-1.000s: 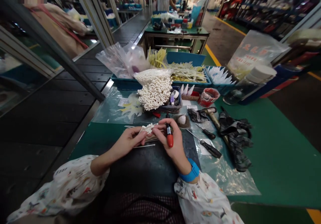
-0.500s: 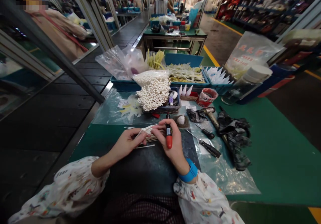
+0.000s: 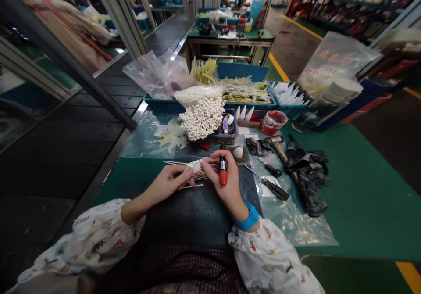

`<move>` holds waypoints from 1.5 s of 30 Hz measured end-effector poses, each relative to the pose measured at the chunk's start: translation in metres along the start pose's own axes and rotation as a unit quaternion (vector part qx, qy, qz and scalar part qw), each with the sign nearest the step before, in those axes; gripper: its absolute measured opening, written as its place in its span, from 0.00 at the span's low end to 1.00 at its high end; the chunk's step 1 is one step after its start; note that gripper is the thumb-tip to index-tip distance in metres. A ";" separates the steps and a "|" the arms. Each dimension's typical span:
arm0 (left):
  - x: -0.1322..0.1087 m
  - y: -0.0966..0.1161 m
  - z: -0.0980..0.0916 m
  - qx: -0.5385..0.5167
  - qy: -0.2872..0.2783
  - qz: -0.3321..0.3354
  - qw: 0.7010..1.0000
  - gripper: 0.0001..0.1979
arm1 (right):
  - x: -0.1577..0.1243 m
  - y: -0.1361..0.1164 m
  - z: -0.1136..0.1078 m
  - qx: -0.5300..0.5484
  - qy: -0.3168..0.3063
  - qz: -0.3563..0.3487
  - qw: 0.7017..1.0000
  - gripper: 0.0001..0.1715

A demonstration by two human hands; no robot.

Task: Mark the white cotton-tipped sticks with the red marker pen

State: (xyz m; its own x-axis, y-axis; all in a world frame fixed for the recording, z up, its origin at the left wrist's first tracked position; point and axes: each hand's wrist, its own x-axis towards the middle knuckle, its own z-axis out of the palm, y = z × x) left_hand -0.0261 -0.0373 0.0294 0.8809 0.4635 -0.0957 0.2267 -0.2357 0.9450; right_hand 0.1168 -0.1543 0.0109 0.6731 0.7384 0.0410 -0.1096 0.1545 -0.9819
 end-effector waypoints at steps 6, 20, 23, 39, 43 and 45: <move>0.002 -0.008 -0.002 -0.046 -0.045 -0.031 0.997 0.26 | 0.002 -0.001 0.000 0.020 -0.019 0.028 0.999 0.25; 0.003 -0.009 -0.005 -0.053 -0.058 -0.021 0.997 0.28 | 0.001 0.000 0.002 0.019 -0.027 0.007 0.999 0.26; 0.003 -0.010 -0.004 -0.057 -0.063 -0.026 0.996 0.28 | 0.001 0.000 0.001 0.022 -0.044 0.013 0.999 0.25; 0.002 -0.004 0.002 0.004 0.050 0.024 0.998 0.20 | -0.003 -0.001 0.002 -0.054 -0.006 -0.050 0.997 0.22; 0.000 -0.002 0.001 0.049 0.071 0.030 0.996 0.19 | -0.007 -0.001 0.006 -0.059 0.008 -0.062 0.996 0.21; -0.001 0.000 0.000 0.042 0.059 0.036 0.997 0.20 | -0.009 -0.002 0.007 -0.075 0.017 -0.076 0.994 0.20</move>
State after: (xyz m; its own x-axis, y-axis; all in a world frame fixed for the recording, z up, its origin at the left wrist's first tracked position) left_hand -0.0268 -0.0373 0.0299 0.8419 0.5394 0.0144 0.2028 -0.3410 0.9179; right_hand 0.1059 -0.1571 0.0133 0.6989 0.6905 0.1863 0.1029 0.1607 -0.9816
